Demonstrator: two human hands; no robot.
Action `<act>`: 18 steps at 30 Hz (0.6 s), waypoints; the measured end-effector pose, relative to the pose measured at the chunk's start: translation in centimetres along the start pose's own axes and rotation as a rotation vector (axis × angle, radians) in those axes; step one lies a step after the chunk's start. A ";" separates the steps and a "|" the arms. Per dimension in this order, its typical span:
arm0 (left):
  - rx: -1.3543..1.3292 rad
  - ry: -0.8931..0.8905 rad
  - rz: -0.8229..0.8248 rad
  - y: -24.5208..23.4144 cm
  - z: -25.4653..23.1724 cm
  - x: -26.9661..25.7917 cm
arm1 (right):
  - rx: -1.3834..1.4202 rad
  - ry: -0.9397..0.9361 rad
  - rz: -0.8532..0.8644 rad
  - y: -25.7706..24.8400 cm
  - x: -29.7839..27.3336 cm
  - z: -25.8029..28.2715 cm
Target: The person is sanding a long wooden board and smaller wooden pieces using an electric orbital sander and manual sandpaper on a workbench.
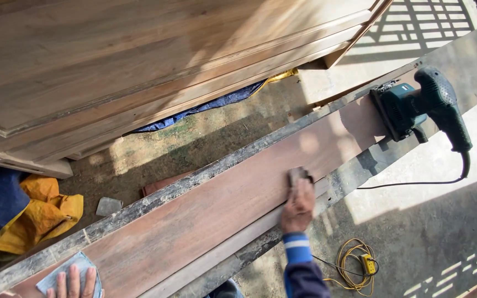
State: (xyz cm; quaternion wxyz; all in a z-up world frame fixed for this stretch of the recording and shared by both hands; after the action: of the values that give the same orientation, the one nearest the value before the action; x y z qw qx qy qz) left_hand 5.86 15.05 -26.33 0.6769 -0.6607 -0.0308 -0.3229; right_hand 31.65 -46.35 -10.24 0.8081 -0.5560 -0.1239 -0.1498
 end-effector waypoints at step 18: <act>0.125 0.069 0.067 2.1 10.6 5.4 | -0.003 -0.193 -0.055 5.7 -3.0 14.1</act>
State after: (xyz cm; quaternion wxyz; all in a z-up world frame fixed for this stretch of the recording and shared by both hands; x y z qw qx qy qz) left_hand 15.17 22.41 -24.30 0.7278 -0.6065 -0.0053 -0.3200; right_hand 30.52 -30.95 -11.31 0.7871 -0.5655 -0.2162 -0.1180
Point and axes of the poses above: each hand's wrist, its own x-axis towards the middle knuckle, its own y-axis out of the palm, z = x × y, the point moved 3 cm from there along x, towards the middle knuckle, and after that the axes turned 13 degrees about y, right-handed, at the moved point
